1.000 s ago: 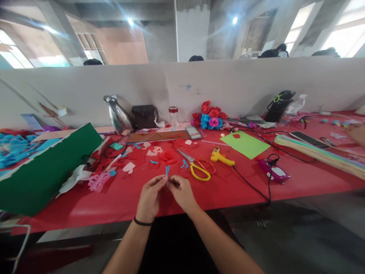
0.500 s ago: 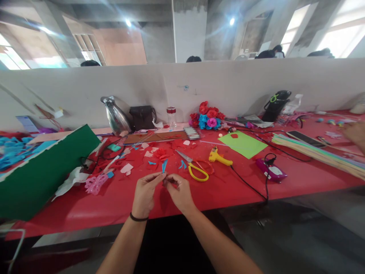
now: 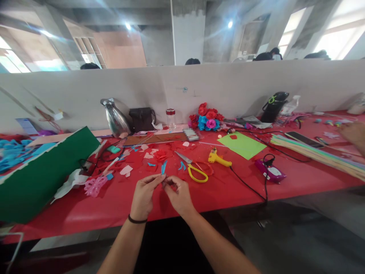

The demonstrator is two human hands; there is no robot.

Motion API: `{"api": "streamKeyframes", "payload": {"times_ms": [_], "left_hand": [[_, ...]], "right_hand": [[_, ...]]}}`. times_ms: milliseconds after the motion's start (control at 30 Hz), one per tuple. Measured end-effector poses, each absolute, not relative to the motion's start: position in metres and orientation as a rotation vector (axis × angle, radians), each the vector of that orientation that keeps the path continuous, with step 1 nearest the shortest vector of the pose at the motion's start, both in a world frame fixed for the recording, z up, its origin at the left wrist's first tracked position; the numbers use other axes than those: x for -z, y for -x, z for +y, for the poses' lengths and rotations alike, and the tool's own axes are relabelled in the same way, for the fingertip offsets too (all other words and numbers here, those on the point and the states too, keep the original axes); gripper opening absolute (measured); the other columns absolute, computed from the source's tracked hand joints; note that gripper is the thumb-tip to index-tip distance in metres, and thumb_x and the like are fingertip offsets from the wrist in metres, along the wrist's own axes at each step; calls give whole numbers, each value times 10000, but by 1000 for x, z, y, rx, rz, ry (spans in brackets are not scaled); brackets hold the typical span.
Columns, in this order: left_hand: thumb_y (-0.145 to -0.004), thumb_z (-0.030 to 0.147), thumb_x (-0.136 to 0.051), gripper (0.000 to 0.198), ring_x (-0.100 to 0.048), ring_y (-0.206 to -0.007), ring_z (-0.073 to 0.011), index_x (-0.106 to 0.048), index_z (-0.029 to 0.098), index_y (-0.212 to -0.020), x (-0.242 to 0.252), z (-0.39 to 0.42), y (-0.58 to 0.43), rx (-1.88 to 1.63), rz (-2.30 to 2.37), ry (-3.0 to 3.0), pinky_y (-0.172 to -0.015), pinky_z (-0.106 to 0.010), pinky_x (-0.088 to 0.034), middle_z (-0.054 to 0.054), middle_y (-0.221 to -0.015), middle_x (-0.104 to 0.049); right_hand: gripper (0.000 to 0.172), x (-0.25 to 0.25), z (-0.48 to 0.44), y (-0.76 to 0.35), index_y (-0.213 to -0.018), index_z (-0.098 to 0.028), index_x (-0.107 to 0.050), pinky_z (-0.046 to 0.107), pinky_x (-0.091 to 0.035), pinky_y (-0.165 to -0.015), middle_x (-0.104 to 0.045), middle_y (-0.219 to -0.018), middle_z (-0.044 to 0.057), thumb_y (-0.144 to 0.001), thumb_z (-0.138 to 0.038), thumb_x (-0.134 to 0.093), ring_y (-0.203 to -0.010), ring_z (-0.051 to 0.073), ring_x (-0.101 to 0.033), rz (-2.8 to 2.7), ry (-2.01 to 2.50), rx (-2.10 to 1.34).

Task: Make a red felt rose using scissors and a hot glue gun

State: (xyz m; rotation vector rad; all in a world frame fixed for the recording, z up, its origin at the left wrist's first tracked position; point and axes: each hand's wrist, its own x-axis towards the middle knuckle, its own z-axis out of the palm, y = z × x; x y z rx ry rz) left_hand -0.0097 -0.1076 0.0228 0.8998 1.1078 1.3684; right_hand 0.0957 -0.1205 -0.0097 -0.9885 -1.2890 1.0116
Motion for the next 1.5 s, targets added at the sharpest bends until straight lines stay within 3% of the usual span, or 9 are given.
{"api": "streamKeyframes", "payload": {"times_ms": [467,567,667,733,867,1067,1500], "left_hand": [[-537,284,-776,151,-635,-703,-183,-745,173,-636,-19,-111,12,-1339,1106,-917,-713,-281,-475,-64,-688,-728],[-531,295,-782,178,-596,-613,-142,-745,163,-643,-20,-112,12,-1308,1142,-948,-596,-233,-434,-53,-624,-706],[-538,295,-777,194,-502,-479,-89,-745,146,-659,-18,-113,11,-1256,1163,-967,-447,-200,-314,-23,-519,-642],[-541,285,-768,188,-516,-474,-89,-742,141,-660,-17,-113,11,-1236,1149,-937,-421,-196,-277,-35,-553,-657],[-551,275,-754,167,-575,-515,-115,-735,141,-649,-15,-113,12,-1239,1129,-930,-443,-199,-323,-67,-628,-692],[-545,290,-769,182,-551,-468,-101,-730,144,-646,-12,-113,12,-1203,1123,-943,-406,-199,-292,-54,-610,-685],[-541,249,-777,152,-543,-481,-85,-719,149,-640,-3,-109,18,-1168,1091,-943,-469,-193,-342,-17,-554,-651]], "right_hand": [[151,-13,-115,-116,-658,-196,-650,288,-448,-682,-662,-679,23,-736,-283,-555,-686,181,-592,-1323,1158,-898],[129,-22,-106,-118,-718,-191,-644,281,-452,-679,-660,-722,27,-701,-311,-600,-710,176,-590,-1224,1128,-935],[146,-26,-98,-114,-700,-189,-632,275,-447,-661,-646,-693,17,-692,-330,-597,-685,165,-573,-1180,1048,-1029],[145,-26,-94,-112,-664,-191,-628,270,-436,-643,-632,-658,6,-694,-327,-586,-655,156,-555,-1163,1021,-1057],[124,-23,-90,-112,-613,-193,-631,268,-425,-621,-616,-606,-11,-672,-295,-592,-601,145,-534,-1115,1056,-1049],[102,-25,-88,-113,-572,-189,-637,267,-422,-624,-622,-594,-21,-604,-286,-644,-620,143,-530,-1091,1049,-1147],[168,-22,-89,-111,-505,-169,-603,245,-387,-525,-556,-478,-41,-549,-292,-708,-485,99,-485,-985,1101,-1286]]}}
